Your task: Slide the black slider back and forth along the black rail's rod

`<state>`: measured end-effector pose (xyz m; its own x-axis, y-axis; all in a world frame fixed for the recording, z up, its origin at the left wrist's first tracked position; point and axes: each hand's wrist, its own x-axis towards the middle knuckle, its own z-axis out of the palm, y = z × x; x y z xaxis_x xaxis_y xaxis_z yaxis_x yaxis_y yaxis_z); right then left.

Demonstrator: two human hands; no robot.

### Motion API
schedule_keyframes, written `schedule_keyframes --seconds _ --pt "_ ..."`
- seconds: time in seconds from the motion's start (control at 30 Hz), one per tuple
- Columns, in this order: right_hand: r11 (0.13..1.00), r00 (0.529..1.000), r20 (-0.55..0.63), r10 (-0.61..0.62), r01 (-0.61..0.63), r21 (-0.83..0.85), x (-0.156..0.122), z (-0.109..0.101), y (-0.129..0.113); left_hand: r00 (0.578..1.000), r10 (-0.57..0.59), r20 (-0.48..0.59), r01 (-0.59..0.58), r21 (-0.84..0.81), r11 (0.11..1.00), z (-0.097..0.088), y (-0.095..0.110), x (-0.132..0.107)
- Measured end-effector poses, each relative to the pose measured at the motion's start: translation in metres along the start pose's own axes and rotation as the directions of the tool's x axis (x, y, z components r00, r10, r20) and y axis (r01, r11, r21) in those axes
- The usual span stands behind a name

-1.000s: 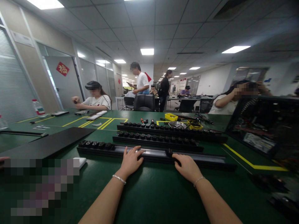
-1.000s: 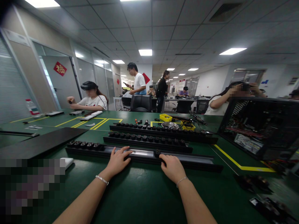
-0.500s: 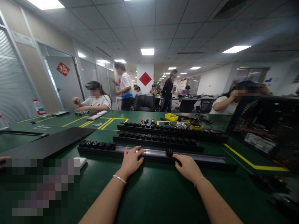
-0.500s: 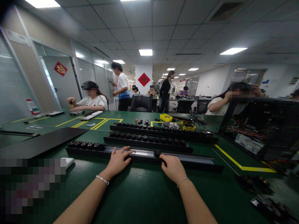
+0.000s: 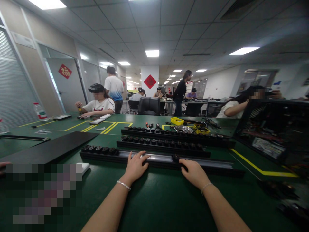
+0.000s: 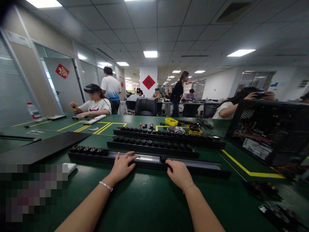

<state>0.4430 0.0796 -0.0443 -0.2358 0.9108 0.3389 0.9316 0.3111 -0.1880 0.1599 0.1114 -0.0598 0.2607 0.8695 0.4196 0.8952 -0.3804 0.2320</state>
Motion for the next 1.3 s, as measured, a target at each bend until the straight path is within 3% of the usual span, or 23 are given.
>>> schedule_keyframes --seconds 0.87,1.3 --pt "0.999 0.999 0.014 0.032 -0.032 -0.026 -0.0022 -0.0061 0.0005 1.0 -0.006 0.008 0.006 0.012 1.0 -0.0005 0.0011 0.0001" --pt "0.999 0.999 -0.036 0.024 -0.025 -0.026 -0.0041 -0.0055 0.0036 1.0 0.001 0.004 -0.001 0.025 1.0 -0.0007 0.0011 -0.001"
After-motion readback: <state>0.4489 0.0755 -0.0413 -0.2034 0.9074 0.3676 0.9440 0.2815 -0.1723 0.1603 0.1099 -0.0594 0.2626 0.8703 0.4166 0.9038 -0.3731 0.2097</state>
